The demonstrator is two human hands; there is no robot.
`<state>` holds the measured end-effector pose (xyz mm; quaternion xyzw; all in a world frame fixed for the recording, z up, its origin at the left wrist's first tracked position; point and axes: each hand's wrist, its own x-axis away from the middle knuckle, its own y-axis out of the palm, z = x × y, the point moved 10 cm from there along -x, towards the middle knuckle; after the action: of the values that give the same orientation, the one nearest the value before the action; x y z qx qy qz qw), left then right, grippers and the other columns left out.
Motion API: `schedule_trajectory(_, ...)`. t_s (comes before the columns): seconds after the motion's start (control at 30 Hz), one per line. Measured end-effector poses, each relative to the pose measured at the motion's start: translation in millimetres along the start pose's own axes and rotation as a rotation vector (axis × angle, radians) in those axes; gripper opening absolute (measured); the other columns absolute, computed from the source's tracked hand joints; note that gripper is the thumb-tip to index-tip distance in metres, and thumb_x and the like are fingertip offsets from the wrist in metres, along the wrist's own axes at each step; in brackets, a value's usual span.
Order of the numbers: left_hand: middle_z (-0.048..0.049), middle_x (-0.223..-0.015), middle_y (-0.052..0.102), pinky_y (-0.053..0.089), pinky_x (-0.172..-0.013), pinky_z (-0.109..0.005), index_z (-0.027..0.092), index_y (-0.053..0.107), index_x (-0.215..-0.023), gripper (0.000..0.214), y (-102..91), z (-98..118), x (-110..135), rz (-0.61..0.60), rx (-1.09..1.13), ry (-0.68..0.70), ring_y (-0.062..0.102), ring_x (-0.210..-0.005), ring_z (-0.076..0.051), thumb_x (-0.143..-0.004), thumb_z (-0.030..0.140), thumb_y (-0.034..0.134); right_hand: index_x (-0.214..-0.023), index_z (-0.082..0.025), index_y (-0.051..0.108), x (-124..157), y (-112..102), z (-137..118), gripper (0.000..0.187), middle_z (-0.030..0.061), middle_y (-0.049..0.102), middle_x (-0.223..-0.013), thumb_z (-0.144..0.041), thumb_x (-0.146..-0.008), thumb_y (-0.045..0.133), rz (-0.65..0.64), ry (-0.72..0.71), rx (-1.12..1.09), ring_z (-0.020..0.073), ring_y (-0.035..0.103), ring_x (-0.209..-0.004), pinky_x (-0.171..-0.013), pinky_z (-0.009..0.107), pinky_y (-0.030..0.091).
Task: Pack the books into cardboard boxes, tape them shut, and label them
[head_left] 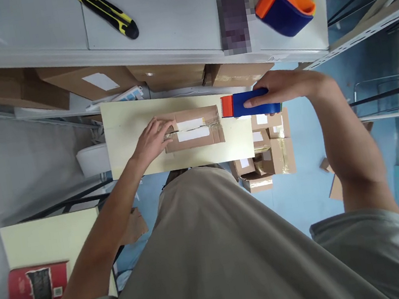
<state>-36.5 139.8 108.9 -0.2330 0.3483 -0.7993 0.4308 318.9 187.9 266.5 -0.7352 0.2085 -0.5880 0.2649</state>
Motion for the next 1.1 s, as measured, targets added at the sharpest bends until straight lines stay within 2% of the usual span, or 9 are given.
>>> schedule_trajectory(0.13, -0.0151, -0.148, 0.063, 0.037, -0.129, -0.058, 0.028, 0.068, -0.139, 0.050, -1.7, -3.1, 3.7, 0.012, -0.044, -0.041, 0.044, -0.157, -0.041, -0.097, 0.055, 0.071, -0.102, -0.020, 0.078, 4.3, -1.8, -0.1, 0.078, 0.0102, 0.075, -0.088, -0.094, -0.089, 0.055, 0.037, -0.071, -0.028, 0.0277, 0.070, -0.086, -0.073, 0.037, 0.045)
schedule_trajectory(0.23, -0.0144, -0.153, 0.061, 0.042, -0.125, -0.056, 0.027, 0.072, -0.127, 0.043, 0.0, -6.3, 8.2, 0.032, -0.065, -0.088, 0.053, -0.149, -0.041, -0.097, 0.058, 0.069, -0.101, -0.020, 0.078, -6.2, 6.5, 7.9, 0.076, 0.0111, 0.075, -0.083, -0.092, -0.087, 0.060, 0.038, -0.085, -0.034, 0.0292, 0.070, -0.086, -0.072, 0.038, 0.046)
schedule_trajectory(0.33, -0.0132, -0.160, 0.057, 0.046, -0.121, -0.054, 0.026, 0.073, -0.123, 0.043, 2.7, -9.9, 12.0, 0.066, -0.073, -0.146, 0.061, -0.141, -0.041, -0.098, 0.060, 0.067, -0.102, -0.019, 0.078, -28.4, 28.9, 24.9, 0.074, 0.0121, 0.076, -0.082, -0.090, -0.087, 0.062, -0.019, -0.075, -0.059, 0.0294, 0.070, -0.084, -0.072, 0.038, 0.046)
schedule_trajectory(0.47, -0.0107, -0.157, 0.061, 0.048, -0.120, -0.050, 0.028, 0.074, -0.118, 0.039, 5.7, -15.4, 15.3, 0.134, -0.033, -0.206, 0.062, -0.141, -0.039, -0.095, 0.060, 0.070, -0.105, -0.018, 0.079, -62.8, 68.6, 45.7, 0.071, 0.0138, 0.078, -0.089, -0.085, -0.087, 0.065, -0.093, -0.045, -0.117, 0.0286, 0.071, -0.082, -0.072, 0.040, 0.048)
schedule_trajectory(0.57, -0.0090, -0.156, 0.062, 0.049, -0.120, -0.049, 0.030, 0.073, -0.124, 0.040, 6.1, -17.7, 18.4, 0.182, -0.018, -0.246, 0.062, -0.141, -0.037, -0.093, 0.056, 0.073, -0.105, -0.016, 0.079, -84.3, 91.7, 51.8, 0.070, 0.0160, 0.079, -0.096, -0.083, -0.086, 0.068, -0.094, -0.040, -0.140, 0.0285, 0.071, -0.085, -0.072, 0.040, 0.048)
schedule_trajectory(0.7, -0.0098, -0.160, 0.058, 0.048, -0.123, -0.050, 0.030, 0.064, -0.146, 0.062, 10.2, -7.7, 18.8, 0.192, -0.036, -0.257, 0.058, -0.146, -0.037, -0.090, 0.053, 0.075, -0.107, -0.016, 0.079, -98.8, 110.6, 56.0, 0.073, 0.0169, 0.080, -0.101, -0.084, -0.084, 0.068, -0.113, -0.047, -0.204, 0.0270, 0.071, -0.085, -0.072, 0.038, 0.048)
schedule_trajectory(0.8, -0.0122, -0.158, 0.057, 0.047, -0.124, -0.048, 0.029, 0.066, -0.145, 0.057, 15.9, -1.6, 15.8, 0.260, -0.019, -0.300, 0.058, -0.145, -0.036, -0.095, 0.057, 0.068, -0.110, -0.015, 0.078, -99.4, 113.5, 61.7, 0.073, 0.0161, 0.080, -0.099, -0.083, -0.085, 0.069, -0.119, -0.067, -0.239, 0.0267, 0.071, -0.086, -0.073, 0.037, 0.048)
schedule_trajectory(0.97, -0.0163, -0.151, 0.059, 0.045, -0.124, -0.045, 0.026, 0.072, -0.132, 0.046, 27.4, -4.8, 16.7, 0.492, 0.001, -0.394, 0.058, -0.146, -0.033, -0.105, 0.059, 0.054, -0.107, -0.017, 0.079, -92.2, 107.0, 69.5, 0.070, 0.0135, 0.080, -0.096, -0.083, -0.084, 0.071, -0.145, -0.115, -0.275, 0.0282, 0.071, -0.088, -0.076, 0.039, 0.050)
schedule_trajectory(1.1, -0.0173, -0.150, 0.060, 0.045, -0.124, -0.047, 0.026, 0.073, -0.130, 0.044, 35.3, -5.4, 18.0, 0.524, -0.019, -0.408, 0.057, -0.147, -0.033, -0.106, 0.058, 0.053, -0.108, -0.020, 0.081, -85.6, 97.4, 64.9, 0.071, 0.0113, 0.080, -0.095, -0.085, -0.082, 0.073, -0.229, -0.195, -0.300, 0.0293, 0.072, -0.092, -0.080, 0.040, 0.052)
